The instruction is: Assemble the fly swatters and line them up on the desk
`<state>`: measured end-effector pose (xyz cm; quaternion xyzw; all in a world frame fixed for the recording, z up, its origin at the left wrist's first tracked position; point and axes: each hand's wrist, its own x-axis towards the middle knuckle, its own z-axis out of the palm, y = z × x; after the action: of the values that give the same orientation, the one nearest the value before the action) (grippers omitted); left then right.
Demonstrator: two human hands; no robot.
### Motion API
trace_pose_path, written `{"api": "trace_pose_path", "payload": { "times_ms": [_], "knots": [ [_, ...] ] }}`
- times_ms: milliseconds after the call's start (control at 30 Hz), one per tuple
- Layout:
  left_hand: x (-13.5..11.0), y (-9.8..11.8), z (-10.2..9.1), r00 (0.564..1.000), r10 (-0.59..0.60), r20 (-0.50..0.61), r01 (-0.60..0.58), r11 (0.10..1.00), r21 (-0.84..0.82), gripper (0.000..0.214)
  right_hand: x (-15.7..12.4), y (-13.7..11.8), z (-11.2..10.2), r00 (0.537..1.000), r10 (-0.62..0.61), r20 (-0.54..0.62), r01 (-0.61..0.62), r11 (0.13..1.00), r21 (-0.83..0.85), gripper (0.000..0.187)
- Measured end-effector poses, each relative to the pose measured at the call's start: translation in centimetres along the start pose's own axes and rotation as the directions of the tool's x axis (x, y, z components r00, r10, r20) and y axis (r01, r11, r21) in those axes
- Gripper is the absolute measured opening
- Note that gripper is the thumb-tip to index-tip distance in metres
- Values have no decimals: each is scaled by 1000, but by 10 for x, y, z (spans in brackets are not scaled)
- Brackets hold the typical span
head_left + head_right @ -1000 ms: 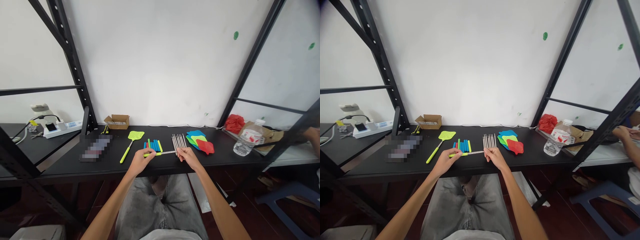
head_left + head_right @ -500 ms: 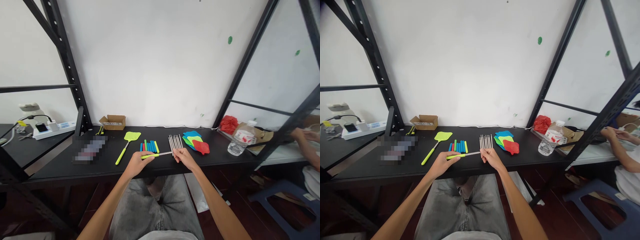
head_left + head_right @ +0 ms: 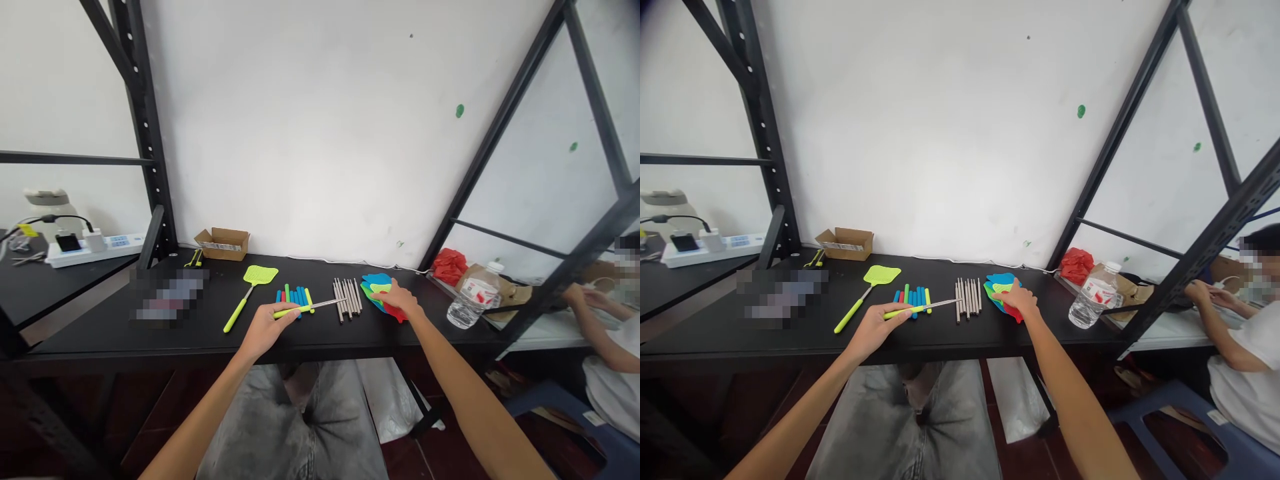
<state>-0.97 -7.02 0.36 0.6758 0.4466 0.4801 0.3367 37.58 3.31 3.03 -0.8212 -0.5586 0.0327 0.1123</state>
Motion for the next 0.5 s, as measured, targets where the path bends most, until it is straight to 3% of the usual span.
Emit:
{"api": "trace_pose_path", "payload": {
  "times_ms": [67, 200, 333, 500],
  "knots": [
    [0, 0, 0, 1000, 6, -1, -6, 1000, -6, 39, 7, 1, 2, 999, 3, 34, -3, 1000, 15, 113],
    [-1, 1, 1, 1000, 5, -12, -5, 1000, -23, 39, 8, -2, -2, 999, -17, -51, 18, 1000, 19, 115],
    [-1, 2, 1, 1000, 7, -12, -7, 1000, -17, 39, 5, -9, -23, 975, -27, -219, 52, 993, 109, 108],
    [0, -2, 1, 1000, 12, -18, -12, 1000, -27, 42, 0, -18, -50, 901, 2, -434, 163, 925, 344, 93]
  ]
}}
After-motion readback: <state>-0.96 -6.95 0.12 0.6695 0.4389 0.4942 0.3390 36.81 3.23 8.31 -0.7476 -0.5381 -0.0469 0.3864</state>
